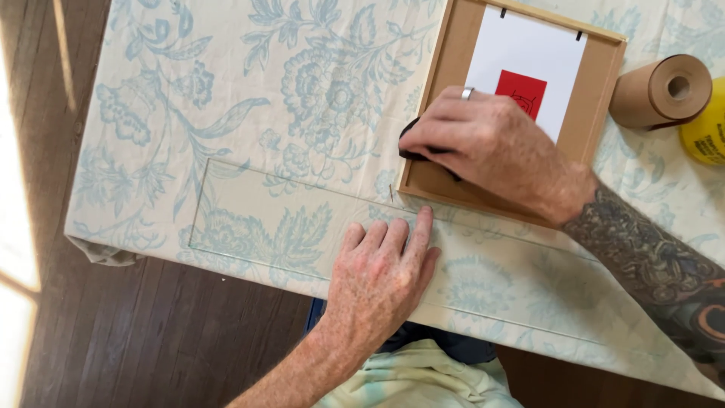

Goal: Assembling a frame for a small piece of artwork by cutting cardboard backing and applying water-activated tape.

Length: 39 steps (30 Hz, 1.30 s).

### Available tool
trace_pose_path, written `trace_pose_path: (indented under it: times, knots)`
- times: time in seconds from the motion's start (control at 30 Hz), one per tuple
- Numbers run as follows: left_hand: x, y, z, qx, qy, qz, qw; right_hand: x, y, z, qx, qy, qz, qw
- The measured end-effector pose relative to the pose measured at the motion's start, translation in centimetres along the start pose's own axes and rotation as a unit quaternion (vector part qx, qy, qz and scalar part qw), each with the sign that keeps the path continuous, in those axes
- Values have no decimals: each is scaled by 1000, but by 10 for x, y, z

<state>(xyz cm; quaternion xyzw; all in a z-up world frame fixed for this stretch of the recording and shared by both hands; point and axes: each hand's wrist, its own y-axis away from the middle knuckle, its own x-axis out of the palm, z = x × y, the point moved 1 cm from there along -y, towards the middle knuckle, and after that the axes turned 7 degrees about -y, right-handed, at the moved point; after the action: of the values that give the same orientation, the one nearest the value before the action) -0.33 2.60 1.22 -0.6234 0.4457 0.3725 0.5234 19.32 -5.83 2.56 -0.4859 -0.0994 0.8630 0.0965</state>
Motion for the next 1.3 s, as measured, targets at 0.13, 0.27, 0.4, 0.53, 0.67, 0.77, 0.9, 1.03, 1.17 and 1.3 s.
trace_pose_path:
  times: [0.13, 0.27, 0.4, 0.53, 0.67, 0.77, 0.9, 1.03, 1.17, 1.3]
  knots:
    - [-3, -3, 0, 1, -5, 0, 1000, -7, -4, 5, -40, 19, -6, 999]
    - [-3, 0, 0, -1, -15, 9, 1000, -33, -4, -7, 33, -40, -125, 991]
    - [6, -2, 1, -4, -22, 20, 1000, -17, 12, 4, 30, -65, -46, 996]
    - [10, -3, -1, -4, -18, 28, 999, -13, 10, 21, 97, -74, -50, 991]
    - [11, -3, -4, -13, -12, 30, 999, 8, 21, 23, 113, -46, -59, 991]
    - [9, -8, -7, -9, -30, 38, 999, -1, 11, 29, 100, -30, -28, 994]
    - [11, -7, -8, -8, -34, 29, 999, 2, 12, 21, 123, 36, -36, 991]
    - [12, -6, -9, -9, -48, 27, 998, 7, 15, 13, 101, 51, -24, 993]
    - [13, -5, -11, -11, -52, 30, 998, 4, 14, 9, 82, 86, -29, 993]
    - [13, -7, -12, -13, -62, 22, 998, -5, 9, 10, 102, 27, 13, 994]
